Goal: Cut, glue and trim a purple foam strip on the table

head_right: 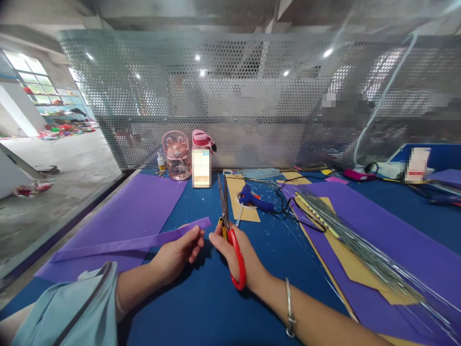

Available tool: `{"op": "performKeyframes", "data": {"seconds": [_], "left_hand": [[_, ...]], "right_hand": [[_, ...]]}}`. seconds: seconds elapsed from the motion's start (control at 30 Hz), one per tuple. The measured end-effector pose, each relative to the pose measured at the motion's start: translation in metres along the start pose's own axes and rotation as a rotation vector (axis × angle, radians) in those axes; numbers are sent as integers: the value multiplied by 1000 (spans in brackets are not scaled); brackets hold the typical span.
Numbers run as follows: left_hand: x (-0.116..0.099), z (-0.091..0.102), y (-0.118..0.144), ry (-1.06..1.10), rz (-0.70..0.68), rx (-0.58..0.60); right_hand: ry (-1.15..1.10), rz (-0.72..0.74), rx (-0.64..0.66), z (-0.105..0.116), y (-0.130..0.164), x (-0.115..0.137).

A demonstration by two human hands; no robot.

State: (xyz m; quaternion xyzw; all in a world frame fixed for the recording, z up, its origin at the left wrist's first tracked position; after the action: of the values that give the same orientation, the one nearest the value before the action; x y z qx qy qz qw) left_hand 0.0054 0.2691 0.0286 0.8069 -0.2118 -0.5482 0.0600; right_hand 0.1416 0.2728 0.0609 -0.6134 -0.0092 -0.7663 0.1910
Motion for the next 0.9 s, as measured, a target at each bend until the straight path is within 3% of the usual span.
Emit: {"op": "performKeyframes", "data": {"seconds": [0.2, 0.33, 0.47, 0.7, 0.9], "left_hand": [[-4, 7, -5, -28, -61, -103], [-2, 8, -4, -77, -71, -115], [0, 10, -4, -88, -69, -140], [-1, 10, -6, -82, -100, -176], [-4, 9, -3, -108, -78, -243]], "right_hand": [[235, -13, 60, 2, 5, 15], [118, -209, 199, -1, 9, 14], [5, -315, 191, 1, 8, 7], [118, -172, 102, 3, 8, 15], [-68, -462, 159, 0, 21, 1]]}}
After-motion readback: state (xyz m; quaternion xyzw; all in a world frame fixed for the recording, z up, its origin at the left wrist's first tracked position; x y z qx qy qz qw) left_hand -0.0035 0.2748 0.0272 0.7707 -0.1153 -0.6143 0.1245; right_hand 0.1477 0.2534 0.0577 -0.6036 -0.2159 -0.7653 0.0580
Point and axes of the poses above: each hand's wrist, its own y-axis away from the middle knuckle, its own z-axis out of the back of the hand, x = y × z, the point moved 5 cm from there along -y, towards the middle knuckle, and after that the axes turned 7 degrees about z, right-handed, at the moved point
